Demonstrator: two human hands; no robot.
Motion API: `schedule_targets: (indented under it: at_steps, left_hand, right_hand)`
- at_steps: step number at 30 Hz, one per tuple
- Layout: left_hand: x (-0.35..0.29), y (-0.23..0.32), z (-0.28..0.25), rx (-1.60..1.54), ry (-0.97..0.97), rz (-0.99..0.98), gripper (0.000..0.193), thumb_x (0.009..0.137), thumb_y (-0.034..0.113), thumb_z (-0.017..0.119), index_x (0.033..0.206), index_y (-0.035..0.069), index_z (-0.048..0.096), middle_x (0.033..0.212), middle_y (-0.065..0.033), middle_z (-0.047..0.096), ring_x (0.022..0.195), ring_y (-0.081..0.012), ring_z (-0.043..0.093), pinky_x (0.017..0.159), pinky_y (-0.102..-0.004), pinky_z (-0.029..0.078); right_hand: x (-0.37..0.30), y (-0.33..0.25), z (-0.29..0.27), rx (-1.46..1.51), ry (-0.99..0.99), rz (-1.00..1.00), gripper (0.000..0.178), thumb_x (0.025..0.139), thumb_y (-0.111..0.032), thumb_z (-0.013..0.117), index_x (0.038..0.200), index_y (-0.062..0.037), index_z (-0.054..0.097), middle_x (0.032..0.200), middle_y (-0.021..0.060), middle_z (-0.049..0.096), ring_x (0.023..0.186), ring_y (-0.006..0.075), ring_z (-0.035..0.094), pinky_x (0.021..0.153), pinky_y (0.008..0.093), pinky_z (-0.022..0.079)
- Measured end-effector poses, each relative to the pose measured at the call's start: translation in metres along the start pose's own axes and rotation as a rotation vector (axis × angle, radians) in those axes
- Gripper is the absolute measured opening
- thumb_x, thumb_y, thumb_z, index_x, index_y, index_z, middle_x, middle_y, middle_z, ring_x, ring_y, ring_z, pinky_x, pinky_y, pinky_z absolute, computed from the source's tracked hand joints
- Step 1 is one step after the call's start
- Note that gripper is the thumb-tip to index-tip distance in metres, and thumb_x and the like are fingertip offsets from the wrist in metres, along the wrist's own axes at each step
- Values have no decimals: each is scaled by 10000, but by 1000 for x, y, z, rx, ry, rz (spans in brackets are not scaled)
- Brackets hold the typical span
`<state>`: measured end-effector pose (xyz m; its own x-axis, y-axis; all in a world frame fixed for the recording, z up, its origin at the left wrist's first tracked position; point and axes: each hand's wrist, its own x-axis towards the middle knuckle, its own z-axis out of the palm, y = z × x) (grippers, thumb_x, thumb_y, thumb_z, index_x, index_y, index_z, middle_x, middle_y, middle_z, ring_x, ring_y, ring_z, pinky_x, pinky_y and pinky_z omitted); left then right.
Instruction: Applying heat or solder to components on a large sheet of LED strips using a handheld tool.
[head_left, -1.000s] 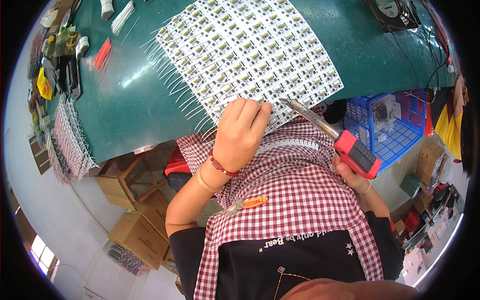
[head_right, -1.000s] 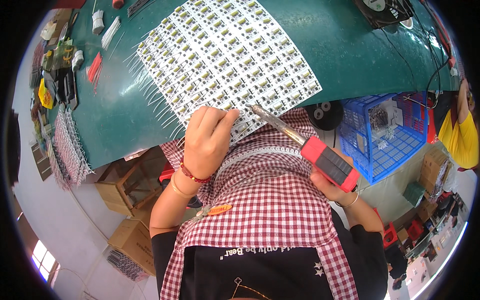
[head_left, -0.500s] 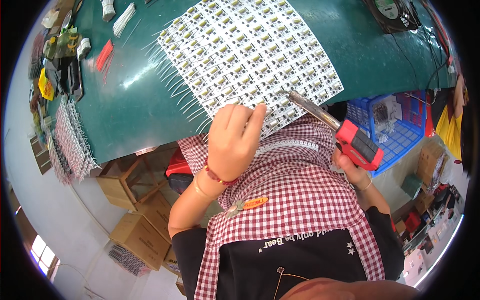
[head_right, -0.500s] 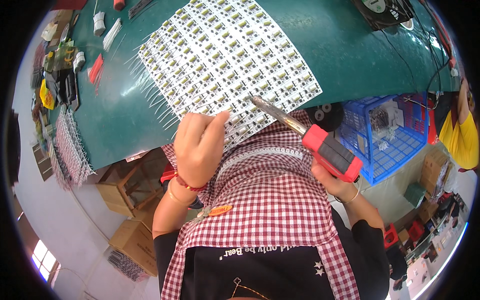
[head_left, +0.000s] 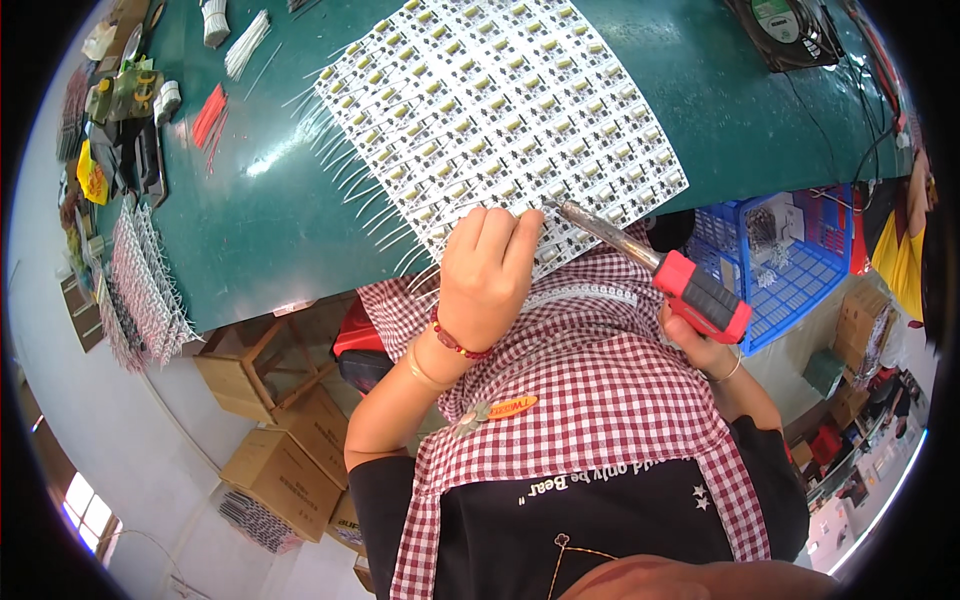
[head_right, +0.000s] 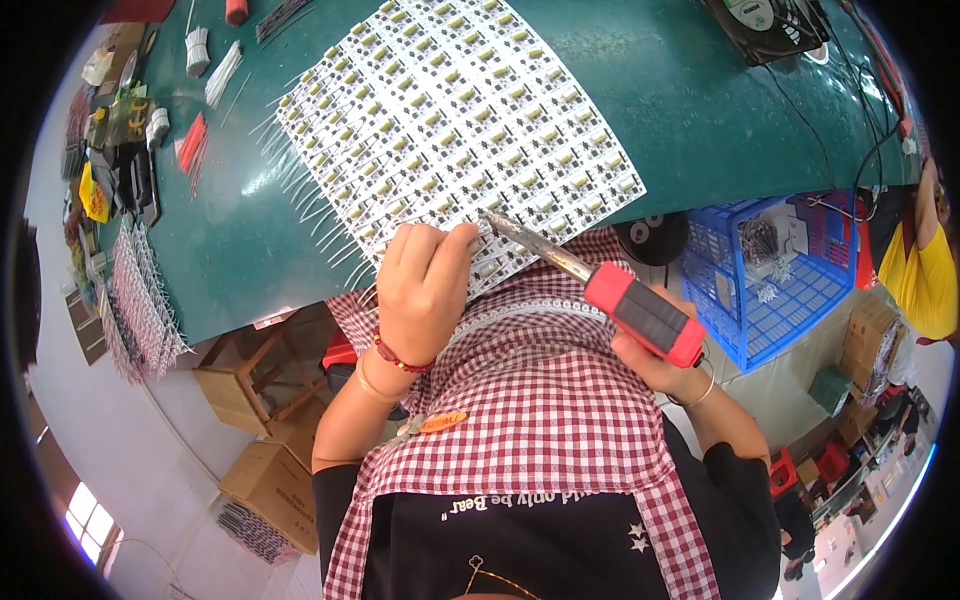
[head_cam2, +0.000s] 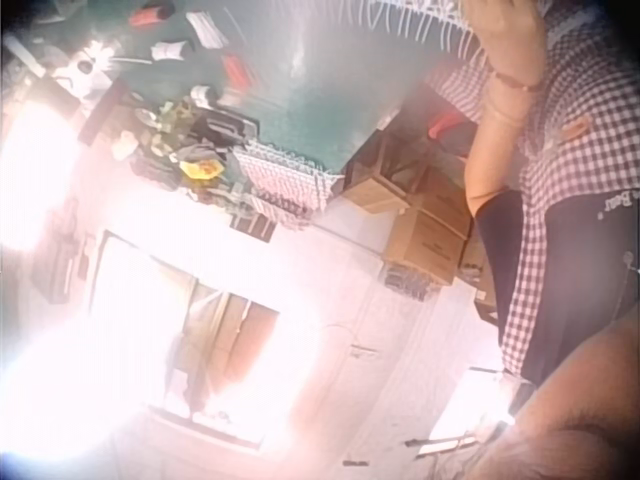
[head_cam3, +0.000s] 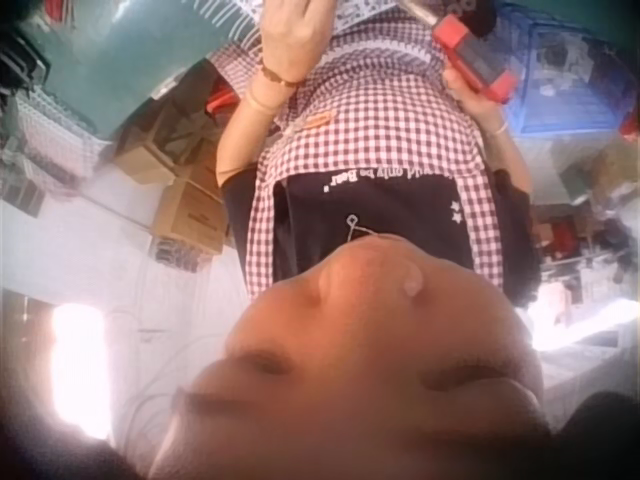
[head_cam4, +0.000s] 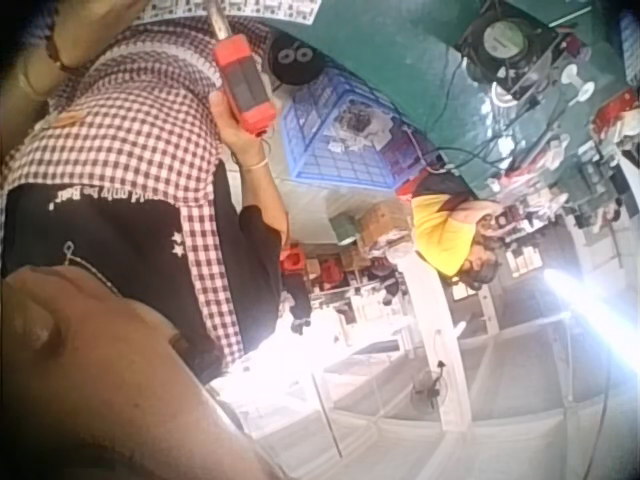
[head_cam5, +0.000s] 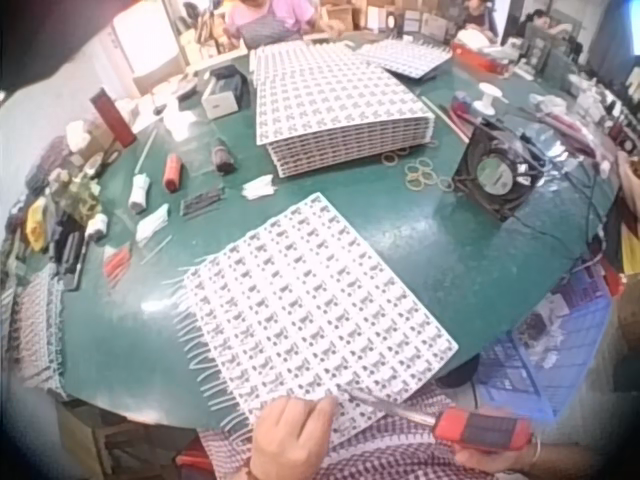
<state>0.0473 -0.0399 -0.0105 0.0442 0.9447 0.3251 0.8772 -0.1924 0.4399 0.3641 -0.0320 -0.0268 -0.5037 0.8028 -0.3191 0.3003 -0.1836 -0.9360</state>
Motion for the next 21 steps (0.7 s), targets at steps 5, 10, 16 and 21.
schedule_targets:
  at_steps: [5, 10, 16, 21]
  left_hand:
    - [1, 1, -1, -7, -7, -1, 290, 735, -88, 704, 1001, 25, 684, 771, -67, 497, 694, -231, 526, 598, -353, 449]
    - [2, 2, -3, -9, -22, -9, 281, 739, -86, 702, 998, 19, 683, 777, -70, 503, 695, -233, 526, 600, -355, 451]
    - [2, 3, -4, -6, -27, -16, 278, 738, -89, 699, 995, 16, 683, 780, -73, 507, 704, -234, 536, 606, -355, 458]
    - [6, 6, -19, -3, -68, -39, 267, 741, -87, 704, 987, 15, 683, 775, -78, 520, 710, -240, 546, 613, -356, 465]
  right_hand:
    - [0, 0, 2, -25, 3, -16, 210, 804, -169, 781, 926, -29, 684, 843, 68, 637, 705, 182, 624, 609, 314, 473]
    - [-2, -2, -1, 57, 0, 16, 222, 809, -182, 785, 925, -24, 680, 860, 73, 645, 723, 185, 631, 633, 311, 482]
    - [-3, -4, -3, 72, -3, 69, 219, 821, -194, 782, 920, -27, 681, 858, 69, 645, 724, 183, 628, 641, 310, 487]
    - [-1, -8, -2, 87, 14, 62, 220, 828, -208, 778, 918, -30, 684, 857, 71, 650, 718, 192, 626, 639, 318, 484]
